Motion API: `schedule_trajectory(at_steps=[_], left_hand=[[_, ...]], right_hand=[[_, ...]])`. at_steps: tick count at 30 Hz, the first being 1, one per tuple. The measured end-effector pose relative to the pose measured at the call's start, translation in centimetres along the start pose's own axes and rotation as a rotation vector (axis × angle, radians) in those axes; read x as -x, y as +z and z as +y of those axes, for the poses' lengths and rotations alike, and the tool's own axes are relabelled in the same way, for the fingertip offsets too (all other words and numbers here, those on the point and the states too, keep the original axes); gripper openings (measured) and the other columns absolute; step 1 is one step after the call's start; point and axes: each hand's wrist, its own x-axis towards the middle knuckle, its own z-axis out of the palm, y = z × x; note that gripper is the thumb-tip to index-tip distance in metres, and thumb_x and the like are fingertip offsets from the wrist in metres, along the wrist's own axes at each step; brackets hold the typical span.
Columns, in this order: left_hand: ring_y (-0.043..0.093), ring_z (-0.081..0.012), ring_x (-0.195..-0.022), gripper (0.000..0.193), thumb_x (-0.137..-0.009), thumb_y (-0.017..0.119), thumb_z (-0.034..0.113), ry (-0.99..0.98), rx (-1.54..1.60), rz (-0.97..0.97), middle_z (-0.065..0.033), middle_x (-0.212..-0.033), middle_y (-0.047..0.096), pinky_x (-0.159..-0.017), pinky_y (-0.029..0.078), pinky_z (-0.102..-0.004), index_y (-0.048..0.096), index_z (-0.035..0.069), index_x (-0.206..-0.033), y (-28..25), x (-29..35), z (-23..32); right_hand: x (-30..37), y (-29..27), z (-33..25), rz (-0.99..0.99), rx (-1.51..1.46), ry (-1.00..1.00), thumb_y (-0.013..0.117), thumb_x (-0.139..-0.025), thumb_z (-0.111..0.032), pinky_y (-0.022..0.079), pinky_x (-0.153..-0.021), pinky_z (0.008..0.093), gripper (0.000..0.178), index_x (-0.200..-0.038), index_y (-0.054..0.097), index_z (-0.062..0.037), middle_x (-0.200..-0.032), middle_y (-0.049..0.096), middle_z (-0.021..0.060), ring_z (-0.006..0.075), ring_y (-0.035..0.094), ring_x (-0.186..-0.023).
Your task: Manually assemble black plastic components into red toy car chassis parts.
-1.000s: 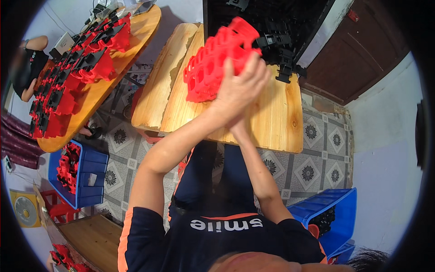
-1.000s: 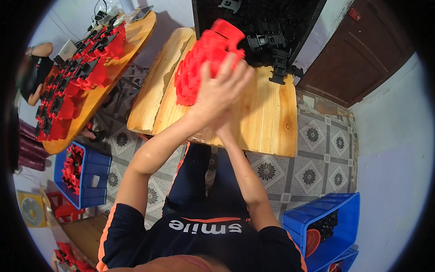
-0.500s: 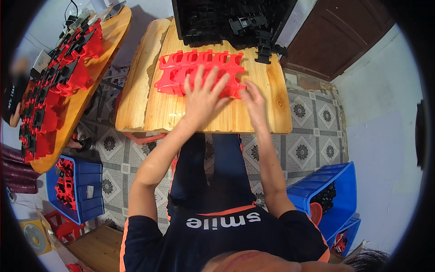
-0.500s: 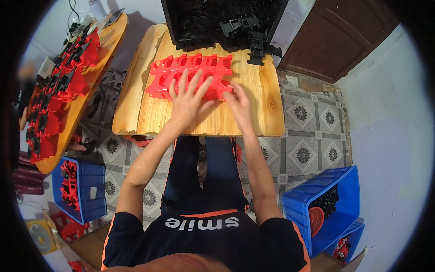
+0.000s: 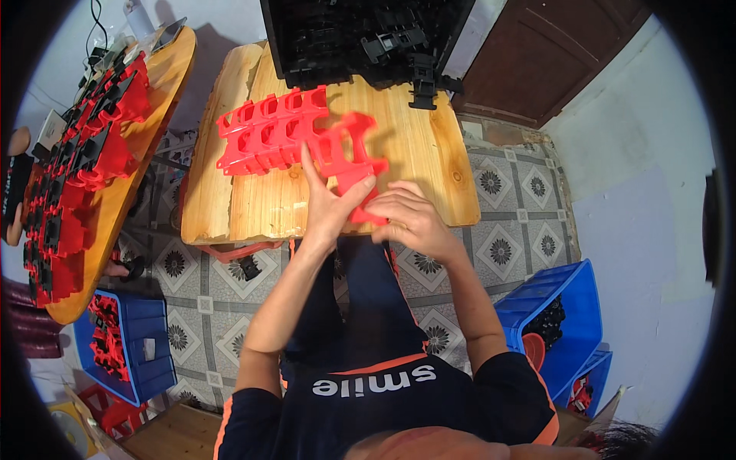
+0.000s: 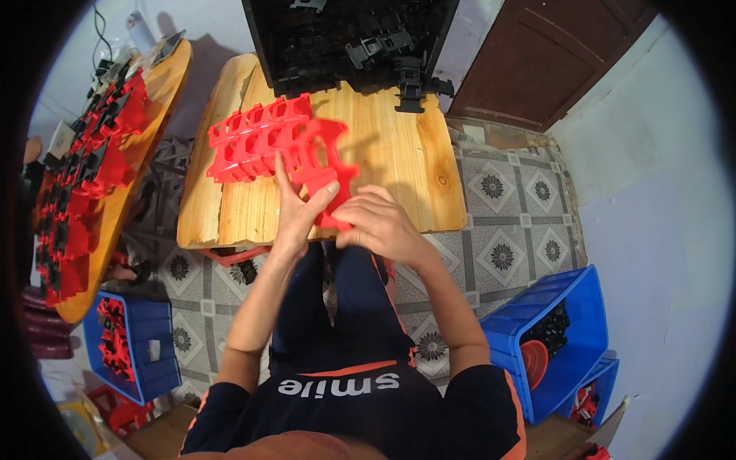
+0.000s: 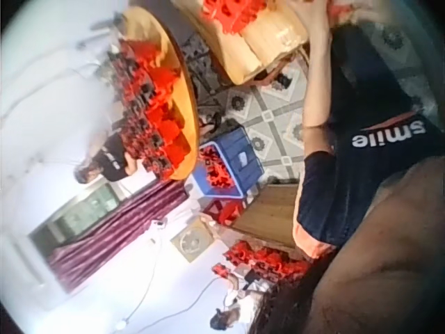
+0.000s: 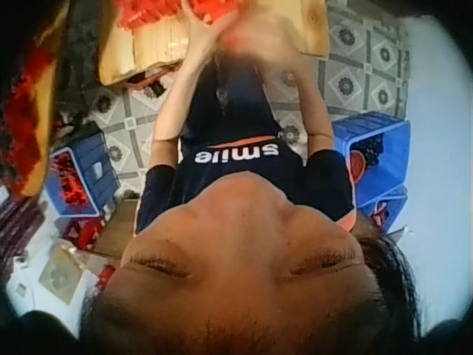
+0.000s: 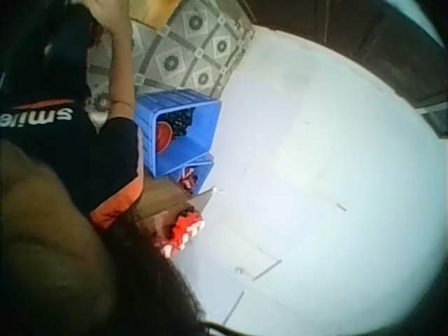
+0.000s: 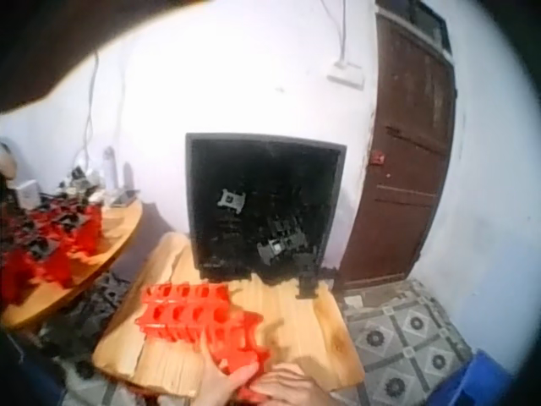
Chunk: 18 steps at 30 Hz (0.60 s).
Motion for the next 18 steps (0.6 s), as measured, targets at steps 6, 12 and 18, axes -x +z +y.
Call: schedule_trajectory(at_steps=[6,12,18], left_hand=[[0.044,-0.0282,-0.132,0.108,-0.082,0.074,0.01,-0.303,0.43,0.021,-0.0172,-0.145,0.038,-0.109,0.038,-0.0438,-0.005,0.017,-0.156,-1.3,4.3,-2.7],[0.039,-0.0259,-0.136,0.106,-0.08,0.08,0.036,-0.32,0.756,-0.061,-0.0084,-0.15,0.034,-0.11,0.04,-0.0465,0.007,0.022,-0.156,-6.1,9.7,-5.0],[0.047,-0.0405,-0.129,0.105,-0.076,0.08,0.04,-0.365,0.64,0.01,-0.0221,-0.144,0.039,-0.103,0.046,-0.0543,0.013,0.02,-0.154,-8.1,12.3,-1.8]], right_hand=[[-5.6,-3.9,18.3,0.597,0.31,0.46,0.074,-0.082,-0.02,0.048,-0.091,0.0413,0.041,-0.12,0.061,-0.008,-0.117,0.061,0.0173,0.0362,0.059,-0.105],[-5.4,-3.1,23.3,0.232,0.774,0.597,0.071,-0.083,-0.011,0.048,-0.086,0.0435,0.045,-0.124,0.052,-0.007,-0.118,0.054,0.0214,0.0393,0.056,-0.103],[1.2,2.2,14.6,0.486,-0.558,0.531,0.073,-0.082,-0.014,0.047,-0.094,0.0418,0.042,-0.117,0.052,-0.0013,-0.116,0.058,0.02,0.0355,0.056,-0.112]])
